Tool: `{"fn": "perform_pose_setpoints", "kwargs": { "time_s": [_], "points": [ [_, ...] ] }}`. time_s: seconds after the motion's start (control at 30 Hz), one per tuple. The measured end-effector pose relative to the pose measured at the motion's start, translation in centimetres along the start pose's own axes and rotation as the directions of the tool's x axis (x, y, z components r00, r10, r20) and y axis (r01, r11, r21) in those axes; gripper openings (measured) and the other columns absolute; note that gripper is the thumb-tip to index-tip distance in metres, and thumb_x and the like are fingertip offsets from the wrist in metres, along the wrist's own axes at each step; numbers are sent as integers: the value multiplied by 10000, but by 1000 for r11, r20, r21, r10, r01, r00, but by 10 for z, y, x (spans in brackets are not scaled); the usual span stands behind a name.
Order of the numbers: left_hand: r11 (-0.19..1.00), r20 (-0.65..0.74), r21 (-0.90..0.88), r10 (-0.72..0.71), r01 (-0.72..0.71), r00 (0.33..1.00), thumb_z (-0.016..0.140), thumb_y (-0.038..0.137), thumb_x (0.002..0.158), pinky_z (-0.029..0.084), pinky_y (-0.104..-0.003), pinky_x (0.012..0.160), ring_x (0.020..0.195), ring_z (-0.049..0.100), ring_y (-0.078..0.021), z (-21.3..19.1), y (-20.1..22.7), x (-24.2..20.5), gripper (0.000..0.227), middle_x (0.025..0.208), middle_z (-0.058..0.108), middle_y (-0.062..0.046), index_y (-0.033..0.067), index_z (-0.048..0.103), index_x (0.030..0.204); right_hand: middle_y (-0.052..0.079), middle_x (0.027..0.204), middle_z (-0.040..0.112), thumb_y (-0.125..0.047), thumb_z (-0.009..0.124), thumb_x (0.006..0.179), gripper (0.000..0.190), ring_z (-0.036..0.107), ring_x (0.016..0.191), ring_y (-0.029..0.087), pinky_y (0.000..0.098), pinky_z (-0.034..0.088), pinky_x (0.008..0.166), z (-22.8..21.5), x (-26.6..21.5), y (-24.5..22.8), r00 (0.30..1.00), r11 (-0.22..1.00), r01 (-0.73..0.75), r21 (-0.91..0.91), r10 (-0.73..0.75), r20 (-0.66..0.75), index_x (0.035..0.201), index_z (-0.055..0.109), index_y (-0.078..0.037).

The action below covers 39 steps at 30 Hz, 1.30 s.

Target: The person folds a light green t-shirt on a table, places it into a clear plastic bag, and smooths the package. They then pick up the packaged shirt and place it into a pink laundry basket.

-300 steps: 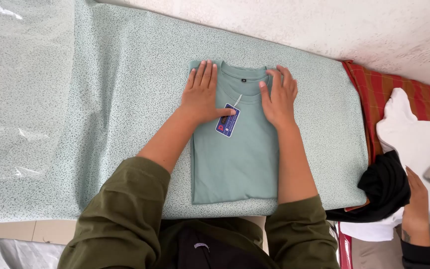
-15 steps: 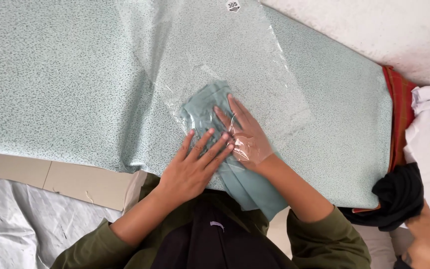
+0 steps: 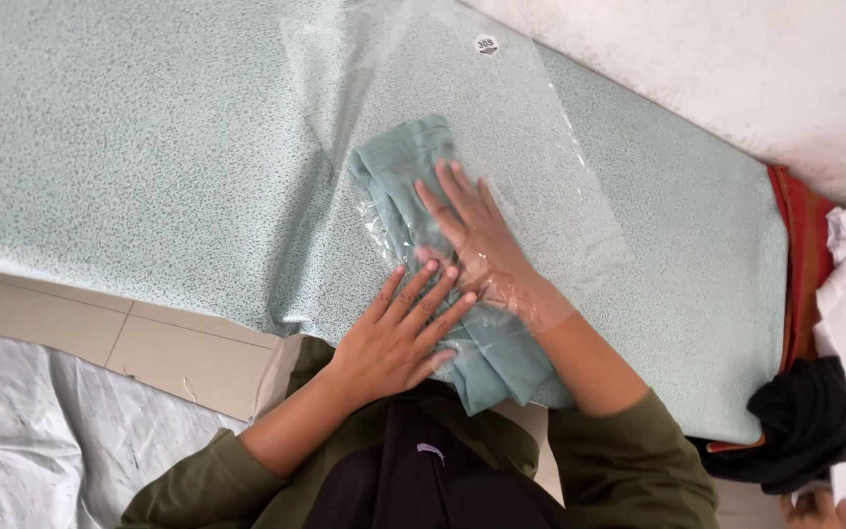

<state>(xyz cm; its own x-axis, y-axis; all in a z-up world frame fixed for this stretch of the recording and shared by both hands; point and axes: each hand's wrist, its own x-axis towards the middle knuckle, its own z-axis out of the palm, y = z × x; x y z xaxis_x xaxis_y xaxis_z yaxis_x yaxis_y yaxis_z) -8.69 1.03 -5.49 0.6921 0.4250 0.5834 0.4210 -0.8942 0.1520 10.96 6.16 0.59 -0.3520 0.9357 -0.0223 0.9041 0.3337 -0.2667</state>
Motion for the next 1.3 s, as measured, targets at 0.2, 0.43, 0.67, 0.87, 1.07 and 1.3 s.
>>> {"fn": "perform_pose_setpoints", "kwargs": {
  "time_s": [0.2,0.43,0.67,0.87,1.07,1.3],
  "points": [
    [1000,53,24,16,-17,998,325,358,1059,191,-580,1256,1563,235,-379,1,-1,0,611,1703,254,-137,219,248,1649,142,1740,57,-571,507,1027,750,128,1566,426,702,125,1207,30,-8,13,1000,983,18,-181,-17,7,1664,200,-321],
    [999,101,-22,33,-31,994,278,337,1061,200,-579,1248,1551,259,-392,-5,-3,0,596,1708,243,-123,253,242,1650,104,1739,73,-374,459,1087,634,125,1577,401,742,150,1183,33,54,13,1000,983,-31,-180,29,-10,1654,179,-423],
    [998,108,-10,68,-68,992,330,331,1028,216,-571,1230,1527,283,-410,-11,2,-3,638,1702,248,-137,234,250,1653,70,1743,104,-402,284,1127,530,125,1593,355,719,111,1201,21,110,8,996,985,-79,-153,73,-48,1648,194,-441],
    [997,155,-31,81,-77,985,285,334,1044,181,-572,1227,1525,255,-415,-14,8,-1,620,1685,263,-129,229,246,1654,147,1684,277,-514,256,1110,559,227,1559,360,704,118,1201,-11,83,45,959,986,-153,66,164,-231,1616,347,-294],
    [963,136,-231,171,-137,976,258,321,1058,189,-592,1219,1492,316,-442,-18,19,14,580,1621,380,-137,186,338,1616,231,1697,145,-346,504,1096,666,231,1547,417,714,204,1196,-58,-2,72,777,855,-509,95,505,-377,1668,207,-181],
    [692,181,-714,328,-106,927,486,610,980,253,-623,1195,1381,499,-451,-37,51,49,657,1469,563,-195,158,569,1450,325,1564,409,-417,416,1112,622,309,1508,458,663,222,1189,4,-99,130,802,837,-546,-43,507,-314,1572,387,0]
  ]
}}
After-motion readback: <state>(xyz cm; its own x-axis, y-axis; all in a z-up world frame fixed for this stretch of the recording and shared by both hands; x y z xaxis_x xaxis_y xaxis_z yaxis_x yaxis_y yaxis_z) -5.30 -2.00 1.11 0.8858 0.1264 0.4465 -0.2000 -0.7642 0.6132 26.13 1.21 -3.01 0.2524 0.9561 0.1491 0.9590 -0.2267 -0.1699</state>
